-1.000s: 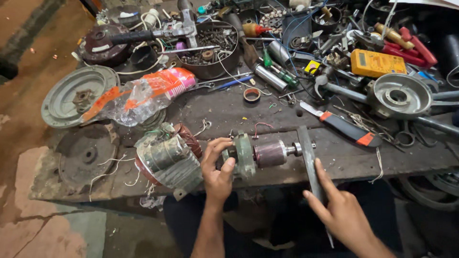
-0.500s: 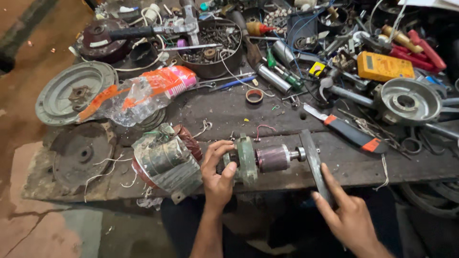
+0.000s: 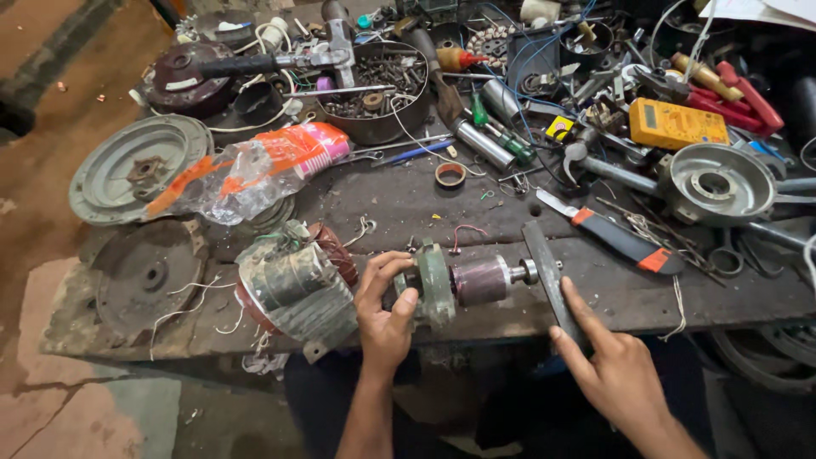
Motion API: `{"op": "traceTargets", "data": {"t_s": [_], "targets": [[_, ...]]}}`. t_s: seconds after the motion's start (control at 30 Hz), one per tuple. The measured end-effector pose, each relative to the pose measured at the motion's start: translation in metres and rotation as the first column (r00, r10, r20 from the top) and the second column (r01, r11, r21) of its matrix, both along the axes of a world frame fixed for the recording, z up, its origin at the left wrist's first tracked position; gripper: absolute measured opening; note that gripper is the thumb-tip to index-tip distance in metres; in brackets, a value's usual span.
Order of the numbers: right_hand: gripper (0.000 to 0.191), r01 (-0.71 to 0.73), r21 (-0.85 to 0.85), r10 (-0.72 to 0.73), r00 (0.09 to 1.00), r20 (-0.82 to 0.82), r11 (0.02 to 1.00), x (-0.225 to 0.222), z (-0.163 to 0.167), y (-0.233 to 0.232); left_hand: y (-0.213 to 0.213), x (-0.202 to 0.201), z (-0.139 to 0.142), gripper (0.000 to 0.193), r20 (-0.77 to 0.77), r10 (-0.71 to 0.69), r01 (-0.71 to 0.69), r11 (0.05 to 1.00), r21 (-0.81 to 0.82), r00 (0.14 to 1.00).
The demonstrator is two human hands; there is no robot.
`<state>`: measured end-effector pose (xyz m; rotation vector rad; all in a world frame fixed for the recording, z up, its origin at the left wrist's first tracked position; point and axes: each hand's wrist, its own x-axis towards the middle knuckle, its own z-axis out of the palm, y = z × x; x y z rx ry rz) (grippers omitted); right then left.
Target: The person holds a disassembled electric motor rotor on a cluttered workbench and repeatedly taps the shaft end with a metal file. The person rotates the rotor slightly between taps while maintaining a firm grip on the body.
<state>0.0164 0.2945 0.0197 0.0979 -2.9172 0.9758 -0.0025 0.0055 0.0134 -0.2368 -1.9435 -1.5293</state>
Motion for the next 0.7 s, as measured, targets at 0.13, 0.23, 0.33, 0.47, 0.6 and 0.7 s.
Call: {"op": "traceTargets", "data": {"t_s": [0.13,0.23,0.33,0.47,0.6,0.7], "targets": [[0.072,-0.018,0.005,0.018,0.996,-0.09,1.0,0.006,-0.003,-0.004,0.0,0.0,0.0,0.038,0.011,-0.011,0.011,1.0,0.012,1.0],[0.07,-0.007,-0.082,-0.001,0.995,-0.1,0.997,0.018,-0.008,-0.001,0.0,-0.001,-0.002,0.039,-0.003,-0.008,0.008,1.0,0.002,1.0],[0.067,0.005,-0.104,-0.016,0.995,-0.099,0.995,0.022,-0.009,0.004,-0.001,-0.001,-0.003,0.038,0.005,-0.024,0.024,1.0,0.003,1.0],[0.064,0.0,-0.01,-0.001,0.994,-0.109,1.0,0.011,-0.002,0.004,-0.002,0.001,-0.002,0.039,-0.003,-0.034,0.034,0.999,-0.003,0.999],[0.065,0.005,0.022,-0.004,0.998,-0.064,1.0,0.003,0.014,0.0,-0.001,-0.001,0.002,0.037,-0.008,-0.037,0.037,0.999,-0.008,0.999],[0.07,0.004,0.159,0.002,0.999,-0.033,0.987,0.008,0.027,0.002,0.0,-0.006,0.003,0.037,-0.035,-0.037,0.037,0.999,-0.016,0.999]]}}
